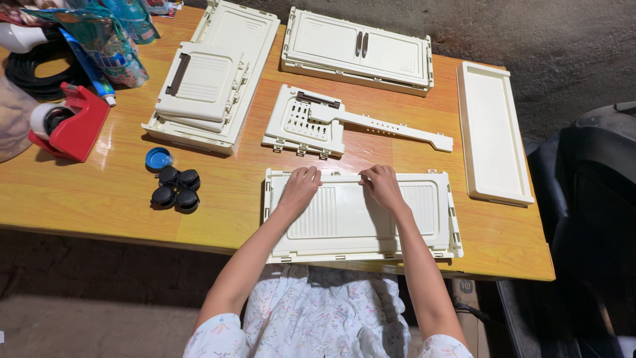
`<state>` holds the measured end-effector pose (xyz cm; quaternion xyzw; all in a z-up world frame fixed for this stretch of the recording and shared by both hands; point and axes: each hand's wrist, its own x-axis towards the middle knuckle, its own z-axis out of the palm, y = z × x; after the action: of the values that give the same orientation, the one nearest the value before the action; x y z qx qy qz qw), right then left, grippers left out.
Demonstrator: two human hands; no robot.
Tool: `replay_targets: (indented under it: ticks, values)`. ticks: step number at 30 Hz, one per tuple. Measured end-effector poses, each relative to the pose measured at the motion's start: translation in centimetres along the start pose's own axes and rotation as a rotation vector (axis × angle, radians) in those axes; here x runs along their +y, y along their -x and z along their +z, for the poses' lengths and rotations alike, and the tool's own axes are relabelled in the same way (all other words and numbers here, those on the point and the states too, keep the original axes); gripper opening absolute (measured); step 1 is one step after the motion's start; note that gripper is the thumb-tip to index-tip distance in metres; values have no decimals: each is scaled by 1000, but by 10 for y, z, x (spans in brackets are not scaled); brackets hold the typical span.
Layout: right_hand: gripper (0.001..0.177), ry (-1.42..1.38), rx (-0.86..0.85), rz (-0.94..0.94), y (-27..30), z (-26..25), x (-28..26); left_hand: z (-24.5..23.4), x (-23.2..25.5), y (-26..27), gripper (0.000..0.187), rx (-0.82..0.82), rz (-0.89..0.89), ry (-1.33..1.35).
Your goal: The person assembles a beige plastic storage crate on a wooden table. They unfold the sides, attach the base and lid, and secure the components by hand. The person then disassembles the crate and reassembles it again, repeating the process.
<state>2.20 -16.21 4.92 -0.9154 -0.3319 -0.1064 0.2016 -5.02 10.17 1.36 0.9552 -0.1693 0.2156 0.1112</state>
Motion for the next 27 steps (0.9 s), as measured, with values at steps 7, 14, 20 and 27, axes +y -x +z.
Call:
replay_targets:
  ticks: [7,14,20,27]
  values:
    - [26,96,-98,117,-5,-4,-15,19,-1,-4,13,-18,41,-120]
    - [34,110,4,-152,-30,62,-56,25,-10,-11,16,120,73,-81]
    - [25,12,-204,-54,-43,72,-52,13,-13,-2,13,43,45,82]
    - [31,-42,-152,4,-35,63,-78,-9,-54,17,25,-32,-12,144]
